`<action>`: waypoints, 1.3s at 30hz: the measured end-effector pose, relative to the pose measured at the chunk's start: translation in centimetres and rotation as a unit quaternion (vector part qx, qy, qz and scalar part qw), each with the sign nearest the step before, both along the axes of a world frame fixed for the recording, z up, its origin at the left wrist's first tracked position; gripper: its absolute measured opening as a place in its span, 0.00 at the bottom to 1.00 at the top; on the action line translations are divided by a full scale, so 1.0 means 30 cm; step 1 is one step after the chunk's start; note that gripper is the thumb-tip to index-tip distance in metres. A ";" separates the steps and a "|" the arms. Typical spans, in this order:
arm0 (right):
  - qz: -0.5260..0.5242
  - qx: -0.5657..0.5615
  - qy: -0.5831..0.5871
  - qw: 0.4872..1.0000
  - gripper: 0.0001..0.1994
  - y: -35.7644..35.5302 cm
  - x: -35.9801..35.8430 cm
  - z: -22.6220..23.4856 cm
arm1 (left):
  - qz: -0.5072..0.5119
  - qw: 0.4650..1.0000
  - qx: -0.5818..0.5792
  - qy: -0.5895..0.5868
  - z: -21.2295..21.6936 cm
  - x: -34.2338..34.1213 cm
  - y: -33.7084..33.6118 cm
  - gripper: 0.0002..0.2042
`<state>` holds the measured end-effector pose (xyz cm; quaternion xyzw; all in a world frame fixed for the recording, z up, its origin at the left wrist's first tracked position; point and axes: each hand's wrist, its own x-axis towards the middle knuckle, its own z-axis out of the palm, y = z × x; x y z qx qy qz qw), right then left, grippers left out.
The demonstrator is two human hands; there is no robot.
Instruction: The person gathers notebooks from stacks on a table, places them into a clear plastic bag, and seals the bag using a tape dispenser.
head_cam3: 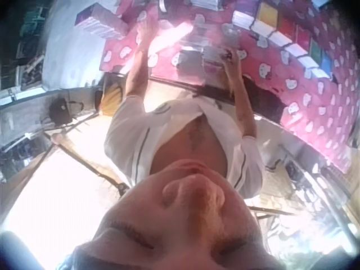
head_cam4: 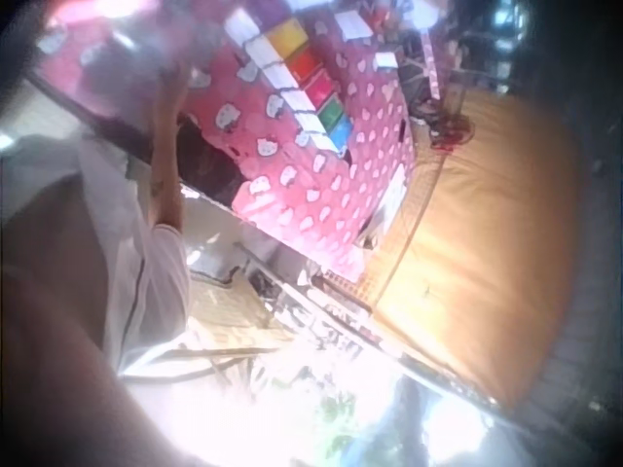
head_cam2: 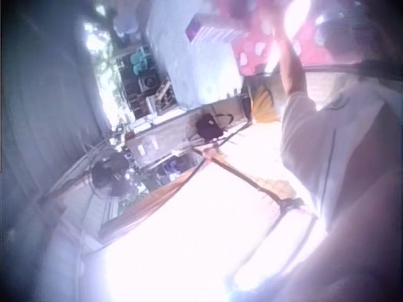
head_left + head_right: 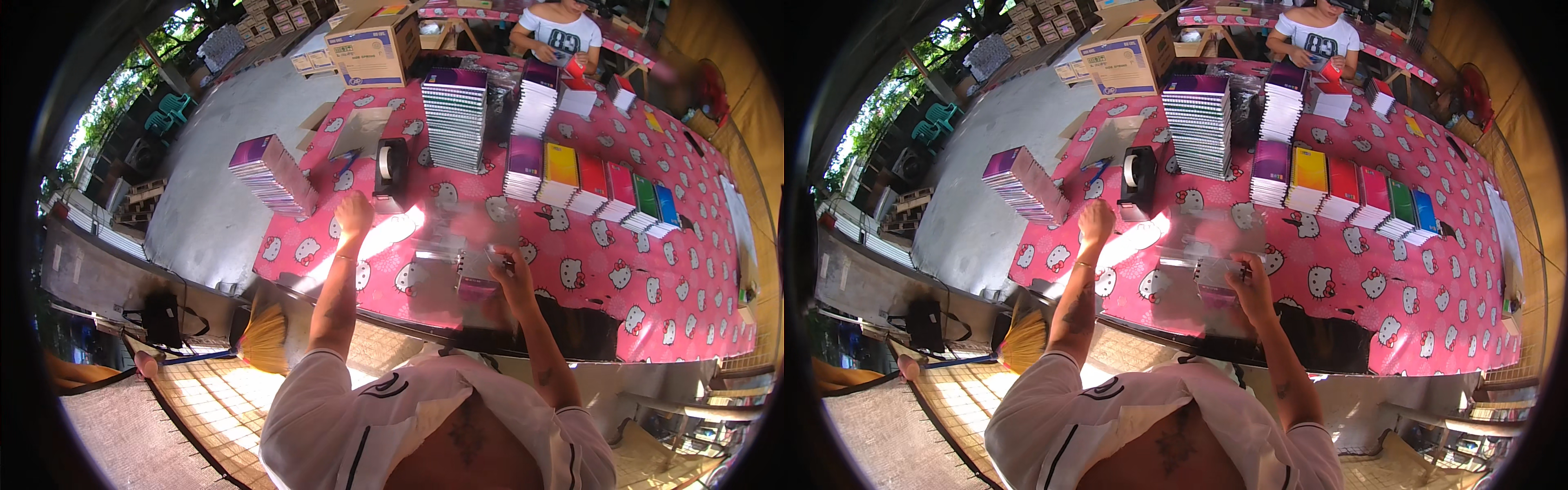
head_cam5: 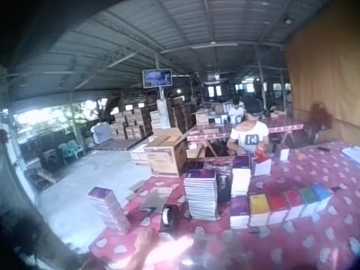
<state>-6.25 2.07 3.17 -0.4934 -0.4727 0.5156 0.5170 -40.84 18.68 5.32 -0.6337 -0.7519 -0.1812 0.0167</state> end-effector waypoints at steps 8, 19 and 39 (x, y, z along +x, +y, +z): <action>0.007 0.017 0.018 1.000 0.23 0.009 0.016 0.017 | -0.626 0.725 -0.267 0.107 0.411 0.642 -0.107 0.10; 0.009 0.102 0.098 0.990 0.42 -0.070 0.046 -0.045 | -0.384 0.514 -0.298 -0.707 -0.055 0.338 -0.237 0.28; 0.043 0.073 -0.013 0.996 0.19 0.062 -0.133 0.047 | 0.174 0.782 0.233 -0.551 0.573 -0.928 0.097 0.36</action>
